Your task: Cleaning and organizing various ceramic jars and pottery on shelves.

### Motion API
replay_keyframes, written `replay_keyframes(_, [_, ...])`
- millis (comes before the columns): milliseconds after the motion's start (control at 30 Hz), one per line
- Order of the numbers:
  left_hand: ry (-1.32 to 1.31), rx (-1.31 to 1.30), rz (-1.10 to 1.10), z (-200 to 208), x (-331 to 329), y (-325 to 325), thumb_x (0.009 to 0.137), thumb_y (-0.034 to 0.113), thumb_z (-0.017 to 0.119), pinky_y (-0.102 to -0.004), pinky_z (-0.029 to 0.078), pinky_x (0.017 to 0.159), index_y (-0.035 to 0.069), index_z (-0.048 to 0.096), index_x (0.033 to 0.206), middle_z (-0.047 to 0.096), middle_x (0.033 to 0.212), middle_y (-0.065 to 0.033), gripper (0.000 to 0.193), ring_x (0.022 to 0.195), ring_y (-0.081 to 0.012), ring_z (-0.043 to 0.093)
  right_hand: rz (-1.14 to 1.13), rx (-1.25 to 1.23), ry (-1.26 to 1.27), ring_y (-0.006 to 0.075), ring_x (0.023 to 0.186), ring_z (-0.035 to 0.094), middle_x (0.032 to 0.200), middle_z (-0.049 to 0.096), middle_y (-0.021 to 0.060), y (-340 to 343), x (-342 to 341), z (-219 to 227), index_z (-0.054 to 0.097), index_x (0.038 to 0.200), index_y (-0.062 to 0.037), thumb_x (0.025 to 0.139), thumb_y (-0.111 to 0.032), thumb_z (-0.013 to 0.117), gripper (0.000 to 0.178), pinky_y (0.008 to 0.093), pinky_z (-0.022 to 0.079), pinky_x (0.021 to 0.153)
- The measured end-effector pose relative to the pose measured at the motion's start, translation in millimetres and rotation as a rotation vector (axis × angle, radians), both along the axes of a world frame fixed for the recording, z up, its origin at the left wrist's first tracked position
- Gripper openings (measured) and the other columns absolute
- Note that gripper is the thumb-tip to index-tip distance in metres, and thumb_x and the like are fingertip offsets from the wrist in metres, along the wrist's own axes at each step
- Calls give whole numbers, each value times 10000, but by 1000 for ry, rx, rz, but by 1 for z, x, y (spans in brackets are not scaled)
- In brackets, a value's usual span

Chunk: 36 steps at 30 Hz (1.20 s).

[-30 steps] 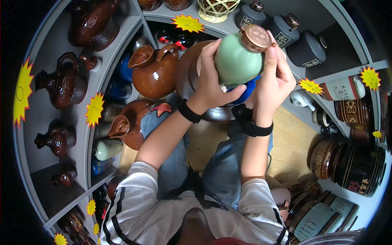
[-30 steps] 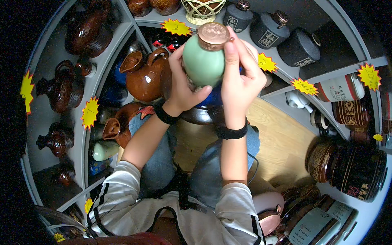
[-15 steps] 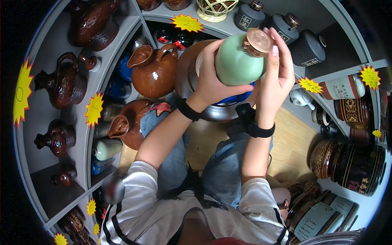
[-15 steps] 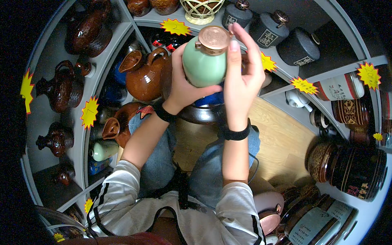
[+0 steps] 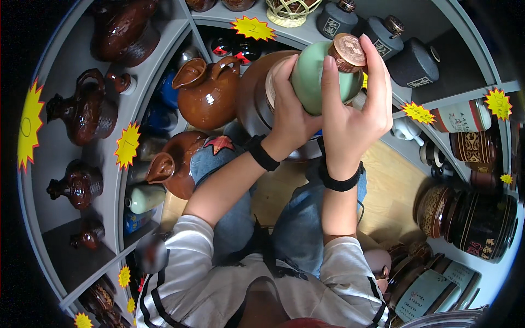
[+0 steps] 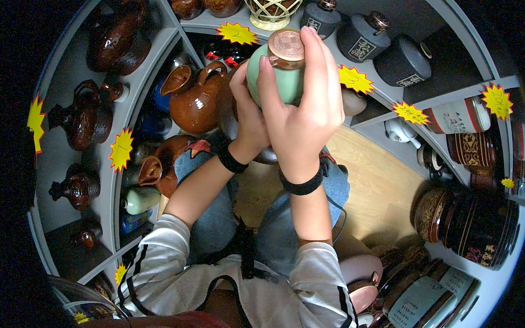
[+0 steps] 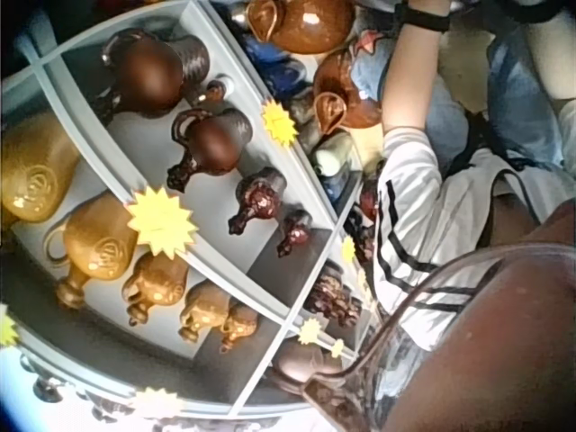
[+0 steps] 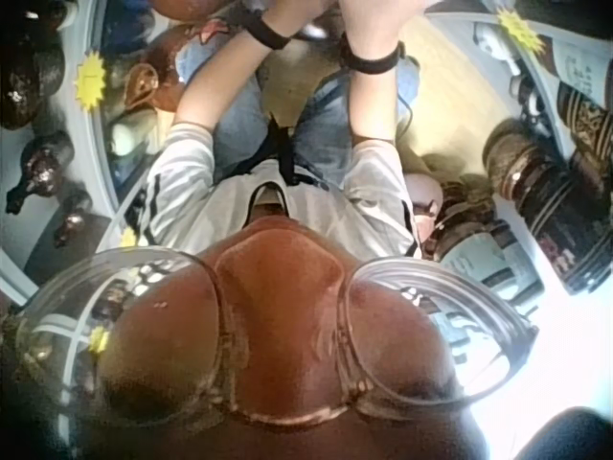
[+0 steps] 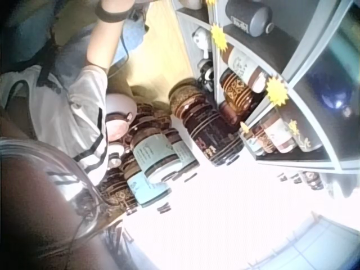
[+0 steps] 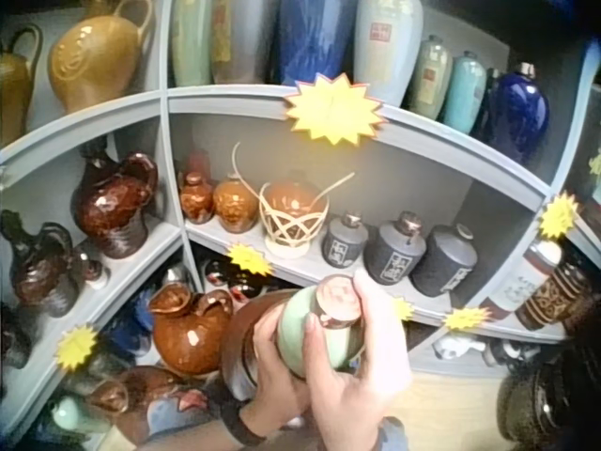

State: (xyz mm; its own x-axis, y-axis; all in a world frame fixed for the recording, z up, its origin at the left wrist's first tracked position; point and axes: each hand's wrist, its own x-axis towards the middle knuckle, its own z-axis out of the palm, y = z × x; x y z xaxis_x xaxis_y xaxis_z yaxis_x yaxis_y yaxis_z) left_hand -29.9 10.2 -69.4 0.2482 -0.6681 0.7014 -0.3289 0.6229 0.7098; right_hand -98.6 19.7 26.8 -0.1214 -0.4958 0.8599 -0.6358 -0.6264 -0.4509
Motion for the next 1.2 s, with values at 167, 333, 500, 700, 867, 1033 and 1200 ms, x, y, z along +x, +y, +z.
replay_keyframes(167, [-28, 24, 26, 10, 7, -2, 543, 288, 882, -445, 367, 964, 5, 281, 1308, 442, 1215, -194, 1013, 1113, -345, 471, 399, 226, -270, 175, 1096, 567, 1163, 607, 110, -7, -23, -2, 553, 1208, 35, 891, -54, 600, 333, 294, 425, 958])
replay_keyframes(333, [-17, -32, -108, 7, 29, -18, 554, 303, 901, -363, 462, 894, 20, 293, 1299, 493, 1194, -157, 1002, 1090, -254, 533, -56, 779, 122, 351, 891, 623, 934, 636, 196, -17, -72, -12, 624, 974, 28, 874, -335, 618, 376, 384, 493, 756])
replay_keyframes(500, [125, 21, -162, 1, 21, -25, 588, 320, 885, -349, 471, 879, 15, 283, 1300, 497, 1186, -154, 981, 1070, -236, 546, -22, 974, 514, 475, 937, 570, 1069, 494, 289, -10, -80, -63, 440, 1093, 32, 680, -509, 748, 747, 488, 490, 791])
replay_keyframes(700, [143, 19, -147, 3, 15, -20, 594, 318, 880, -365, 461, 891, 10, 288, 1297, 496, 1184, -155, 969, 1068, -243, 539, -92, 747, 220, 389, 807, 627, 816, 630, 223, -21, -91, -57, 604, 920, -12, 730, -198, 671, 274, 435, 496, 712])
replay_keyframes(867, [41, 19, -72, 3, 15, -10, 543, 292, 889, -397, 427, 936, 13, 306, 1301, 462, 1221, -164, 996, 1116, -276, 499, 44, 450, -562, 75, 708, 561, 794, 612, 3, 8, -82, 9, 615, 1012, 34, 767, -40, 668, 261, 203, 462, 670])
replay_keyframes(1033, [71, 16, -50, 5, 10, -7, 536, 284, 886, -398, 384, 972, 12, 319, 1304, 435, 1236, -169, 993, 1150, -299, 454, 121, -102, -132, 273, 1125, 478, 1176, 529, 123, 12, -51, 22, 627, 1012, -57, 732, -72, 687, 286, 390, 358, 997])
replay_keyframes(1200, [93, 7, -84, -5, 11, -9, 589, 269, 850, -442, 335, 1002, 17, 303, 1328, 416, 1260, -185, 953, 1175, -345, 420, 301, -44, 161, 385, 1168, 436, 1230, 504, 178, -18, -1, 5, 572, 1080, -86, 600, -64, 675, 491, 457, 329, 1017])
